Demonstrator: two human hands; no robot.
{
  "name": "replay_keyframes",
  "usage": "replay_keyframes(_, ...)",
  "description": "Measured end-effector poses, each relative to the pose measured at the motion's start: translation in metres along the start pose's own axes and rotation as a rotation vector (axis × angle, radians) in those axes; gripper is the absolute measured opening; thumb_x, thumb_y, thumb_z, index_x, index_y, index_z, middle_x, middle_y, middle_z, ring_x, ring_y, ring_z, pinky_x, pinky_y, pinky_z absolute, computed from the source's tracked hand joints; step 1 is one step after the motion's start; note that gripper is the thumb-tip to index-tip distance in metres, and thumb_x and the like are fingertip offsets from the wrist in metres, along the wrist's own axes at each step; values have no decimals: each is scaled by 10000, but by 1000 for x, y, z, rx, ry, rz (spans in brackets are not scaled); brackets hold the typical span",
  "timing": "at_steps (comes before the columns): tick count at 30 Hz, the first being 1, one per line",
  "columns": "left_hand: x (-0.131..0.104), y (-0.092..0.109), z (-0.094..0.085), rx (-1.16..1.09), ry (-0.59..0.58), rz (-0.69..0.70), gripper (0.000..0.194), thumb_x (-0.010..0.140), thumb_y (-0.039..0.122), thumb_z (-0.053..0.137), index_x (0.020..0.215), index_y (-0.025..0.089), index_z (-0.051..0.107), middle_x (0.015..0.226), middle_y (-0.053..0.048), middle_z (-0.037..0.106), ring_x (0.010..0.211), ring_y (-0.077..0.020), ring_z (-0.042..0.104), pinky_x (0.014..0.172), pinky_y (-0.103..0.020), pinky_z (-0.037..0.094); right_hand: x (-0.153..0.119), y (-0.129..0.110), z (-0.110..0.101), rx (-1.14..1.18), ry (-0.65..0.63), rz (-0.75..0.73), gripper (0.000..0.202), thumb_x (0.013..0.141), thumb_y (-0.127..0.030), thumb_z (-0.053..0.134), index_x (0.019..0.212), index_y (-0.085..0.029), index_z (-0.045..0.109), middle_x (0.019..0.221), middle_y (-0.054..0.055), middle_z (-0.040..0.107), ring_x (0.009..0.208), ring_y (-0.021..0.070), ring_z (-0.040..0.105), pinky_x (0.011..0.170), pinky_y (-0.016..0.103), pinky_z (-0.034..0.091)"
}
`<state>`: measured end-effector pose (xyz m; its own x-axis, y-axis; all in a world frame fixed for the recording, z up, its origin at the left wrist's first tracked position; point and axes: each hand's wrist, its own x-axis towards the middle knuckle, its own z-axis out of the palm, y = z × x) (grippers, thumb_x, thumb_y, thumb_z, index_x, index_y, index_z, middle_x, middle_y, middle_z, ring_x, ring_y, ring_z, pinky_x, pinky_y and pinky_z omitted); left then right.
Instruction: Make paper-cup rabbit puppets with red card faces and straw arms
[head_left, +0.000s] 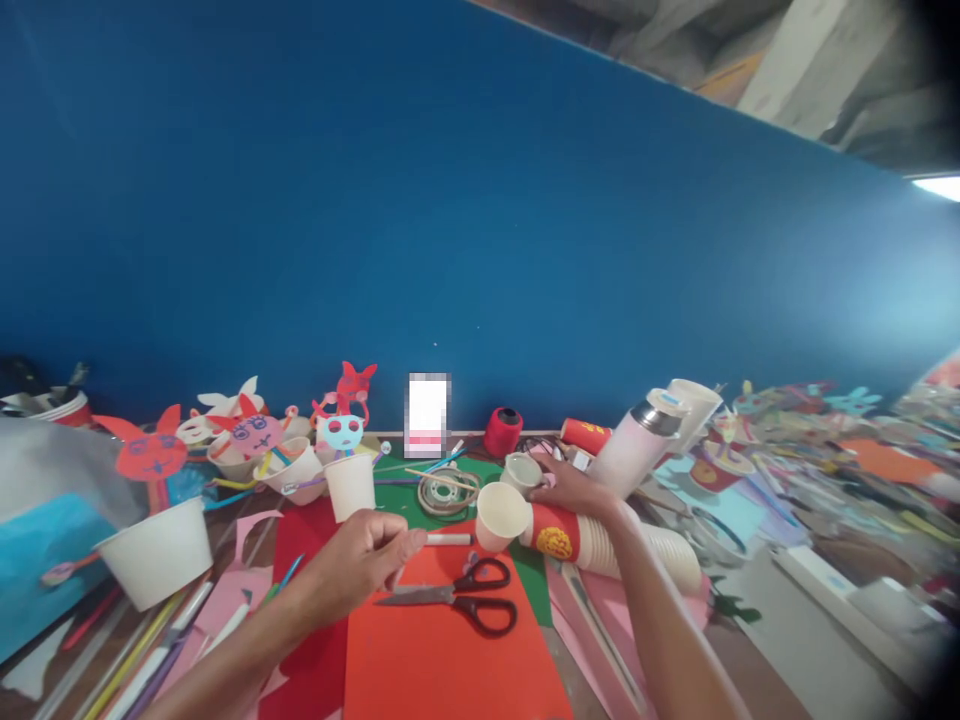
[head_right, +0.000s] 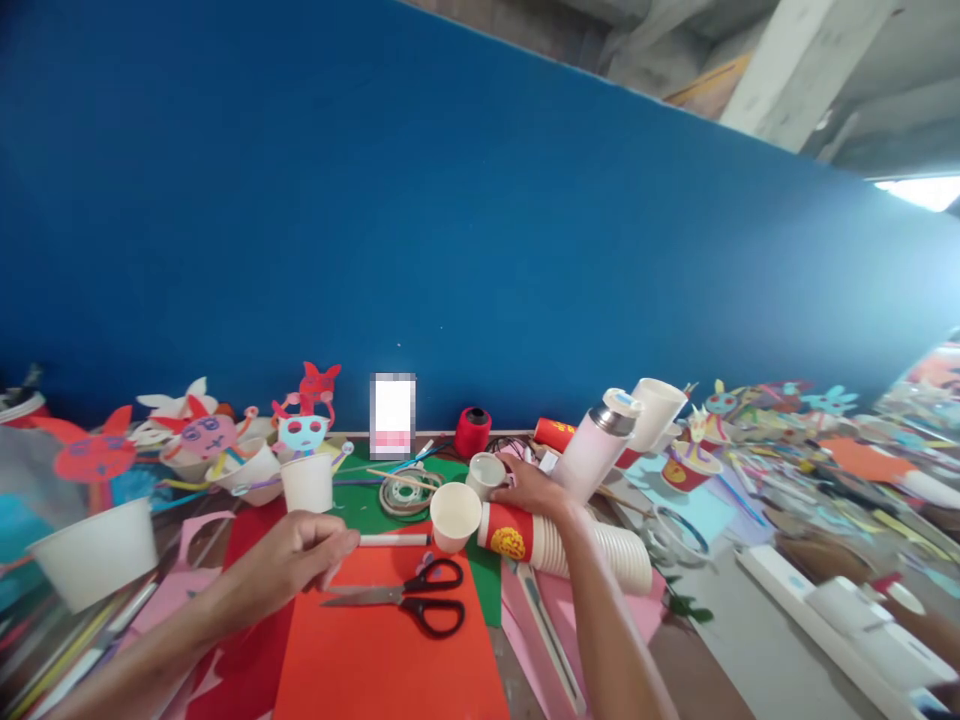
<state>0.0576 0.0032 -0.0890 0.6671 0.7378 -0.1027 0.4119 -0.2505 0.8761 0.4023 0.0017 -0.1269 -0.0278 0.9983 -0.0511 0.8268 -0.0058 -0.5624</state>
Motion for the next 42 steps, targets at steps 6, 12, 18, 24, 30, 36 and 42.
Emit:
replay_keyframes(6, 0, -2, 2, -14, -35, 14, 437, 790, 482, 431, 501, 156, 470, 474, 29, 450, 459, -90, 397, 470, -203, 287, 2, -3, 6, 16, 53, -3, 531, 657, -312, 652, 1150, -194, 497, 1090, 79, 597, 986, 230, 562, 849, 346, 421)
replay_keyframes(12, 0, -1, 3, -71, -73, -23, 409, 773, 484, 454, 525, 159, 468, 494, 22, 487, 468, -95, 417, 473, -204, 308, 0, -7, 6, 40, 84, -44, 457, 669, -292, 639, 1101, -209, 515, 1052, 53, 607, 955, 209, 569, 831, 326, 423)
replay_keyframes(18, -2, 3, 5, -119, -115, -40, 430, 767, 517, 439, 541, 154, 488, 504, 25, 479, 498, -99, 442, 511, -212, 340, 0, -12, 6, 90, 158, -54, 440, 668, -272, 624, 1085, -191, 510, 1030, 56, 613, 940, 202, 574, 802, 318, 433)
replay_keyframes(24, -4, 7, 2, -126, -138, -46, 436, 773, 520, 432, 569, 143, 514, 513, 25, 473, 513, -97, 434, 524, -210, 352, -8, -33, -5, 130, 221, -43, 433, 642, -260, 645, 1049, -191, 514, 1009, 59, 620, 911, 209, 585, 773, 315, 436)
replay_keyframes(30, -2, 4, 0, -104, -161, -47, 434, 776, 514, 430, 602, 134, 545, 528, 17, 489, 515, -101, 438, 521, -207, 350, -22, -66, -15, 111, 306, -51, 420, 649, -300, 650, 1042, -234, 515, 932, 9, 637, 838, 195, 591, 722, 296, 435)
replay_keyframes(36, -1, -4, 0, -81, -152, -64, 417, 784, 496, 421, 607, 141, 547, 548, 8, 518, 531, -114, 477, 519, -205, 359, -41, -107, -20, 225, 323, -241, 467, 655, -241, 650, 1094, -252, 491, 999, 7, 604, 897, 192, 570, 760, 285, 446)
replay_keyframes(42, 0, -8, 2, -32, -161, -41, 450, 802, 515, 387, 628, 136, 558, 571, -4, 547, 549, -117, 493, 523, -201, 355, -72, -151, -19, 376, 307, -467, 523, 673, -300, 670, 1154, -255, 468, 1130, 65, 551, 1003, 227, 538, 818, 323, 456)
